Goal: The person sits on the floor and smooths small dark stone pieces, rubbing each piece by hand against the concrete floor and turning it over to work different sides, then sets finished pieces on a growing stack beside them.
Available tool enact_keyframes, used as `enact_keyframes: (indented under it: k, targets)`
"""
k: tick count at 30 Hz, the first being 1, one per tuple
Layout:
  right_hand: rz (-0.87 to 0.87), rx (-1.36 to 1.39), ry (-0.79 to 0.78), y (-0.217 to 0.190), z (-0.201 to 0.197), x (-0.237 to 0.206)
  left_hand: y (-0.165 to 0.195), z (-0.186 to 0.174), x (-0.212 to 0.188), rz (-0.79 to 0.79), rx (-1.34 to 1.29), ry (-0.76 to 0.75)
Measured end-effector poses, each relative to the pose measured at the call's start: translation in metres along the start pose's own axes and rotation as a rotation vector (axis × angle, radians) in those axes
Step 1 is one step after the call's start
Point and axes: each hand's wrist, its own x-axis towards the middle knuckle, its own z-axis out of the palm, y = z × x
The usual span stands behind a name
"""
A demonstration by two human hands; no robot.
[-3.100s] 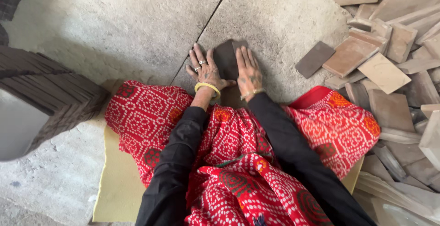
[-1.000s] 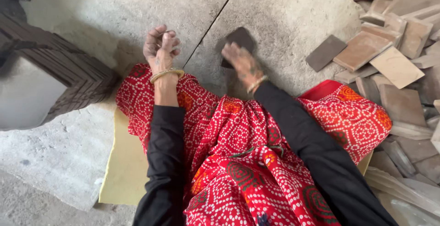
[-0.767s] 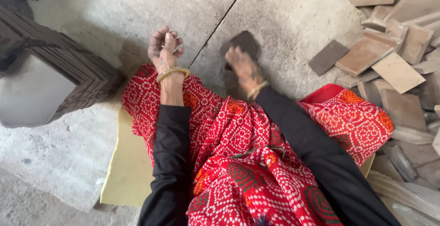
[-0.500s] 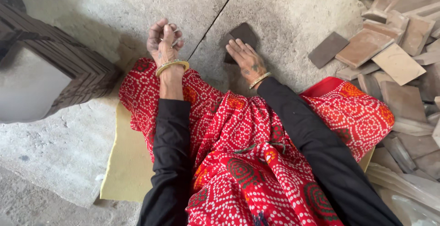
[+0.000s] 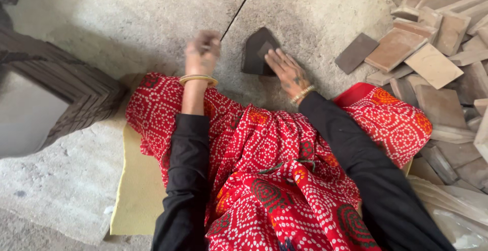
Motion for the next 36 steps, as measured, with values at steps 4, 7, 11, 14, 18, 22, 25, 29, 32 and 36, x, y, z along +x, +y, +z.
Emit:
enact_keyframes:
  k: [4,7,11,14,18,22,25,29,32,36]
  targets:
    - [0.016,0.067,0.022,-0.022,0.009,-0.002,-0.031,0.050,-0.010,-0.041,0.970,-0.414]
    - [0.072,0.075,-0.010,-0.018,0.012,0.009,-0.051,0.079,-0.013,-0.133,0.985,-0.549]
    - [0.207,0.135,0.079,-0.008,0.011,0.030,-0.059,0.088,-0.010,-0.046,1.096,-0.603]
    - [0.273,0.205,0.076,-0.023,0.011,0.017,-0.054,0.084,-0.010,-0.045,1.110,-0.635]
    - [0.321,0.280,0.048,-0.041,0.014,-0.003,-0.041,0.080,-0.016,-0.040,1.116,-0.688]
    - [0.296,0.214,0.143,-0.029,0.018,0.017,-0.024,0.075,-0.018,-0.033,1.088,-0.699]
    - [0.303,0.269,0.178,-0.028,0.014,0.024,-0.014,0.070,-0.020,-0.023,1.076,-0.696]
    - [0.309,0.323,0.073,-0.036,0.004,0.006,-0.011,0.071,-0.024,-0.061,1.110,-0.732]
    - [0.311,0.385,0.081,-0.029,0.003,0.008,-0.015,0.074,-0.021,0.025,1.162,-0.767]
    - [0.326,0.415,0.124,-0.015,0.012,0.034,-0.021,0.076,-0.018,-0.026,1.145,-0.772]
